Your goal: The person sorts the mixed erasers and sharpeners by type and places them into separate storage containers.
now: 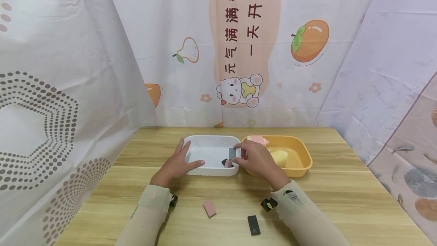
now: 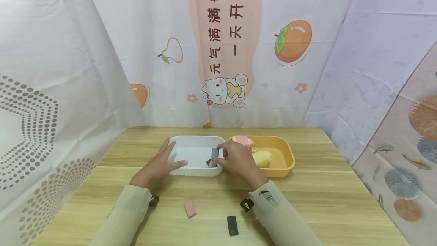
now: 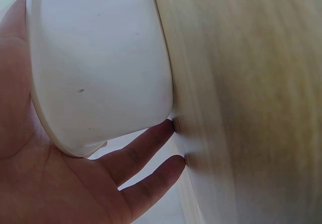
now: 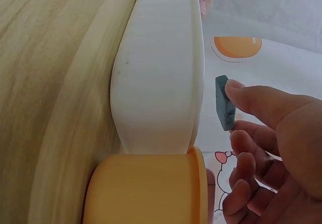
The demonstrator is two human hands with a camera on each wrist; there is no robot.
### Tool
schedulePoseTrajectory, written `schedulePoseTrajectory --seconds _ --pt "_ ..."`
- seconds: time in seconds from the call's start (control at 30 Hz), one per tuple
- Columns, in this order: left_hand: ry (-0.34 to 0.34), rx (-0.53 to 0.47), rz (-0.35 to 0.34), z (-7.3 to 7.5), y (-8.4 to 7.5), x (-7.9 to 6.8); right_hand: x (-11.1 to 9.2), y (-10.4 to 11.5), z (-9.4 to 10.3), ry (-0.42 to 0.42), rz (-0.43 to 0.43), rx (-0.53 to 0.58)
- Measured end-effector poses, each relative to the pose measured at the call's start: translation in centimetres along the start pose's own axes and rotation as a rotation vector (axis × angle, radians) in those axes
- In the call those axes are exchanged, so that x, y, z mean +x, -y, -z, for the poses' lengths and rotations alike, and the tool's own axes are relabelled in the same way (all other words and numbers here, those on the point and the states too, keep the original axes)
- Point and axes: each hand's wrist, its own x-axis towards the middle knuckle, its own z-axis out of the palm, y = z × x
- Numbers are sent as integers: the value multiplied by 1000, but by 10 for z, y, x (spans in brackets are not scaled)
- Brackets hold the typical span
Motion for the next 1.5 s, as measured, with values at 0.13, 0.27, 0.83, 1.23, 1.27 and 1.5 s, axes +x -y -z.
schedulePoseTrajectory --seconds 0.13,0.27,0.83,1.23,1.27,1.5 --pt "-1 0 -2 0 0 0 0 1 0 6 -9 -4" --pt "1 2 2 1 -1 0 0 1 1 15 -14 -9" --pt "5 -7 4 1 0 0 0 0 1 21 -24 -6" --pt "2 -8 7 0 1 1 0 -1 -1 31 -22 -2" --pt "2 -6 7 0 1 1 0 -1 -2 30 -20 -3" --pt "5 -6 5 1 0 0 1 -3 -3 32 -14 5"
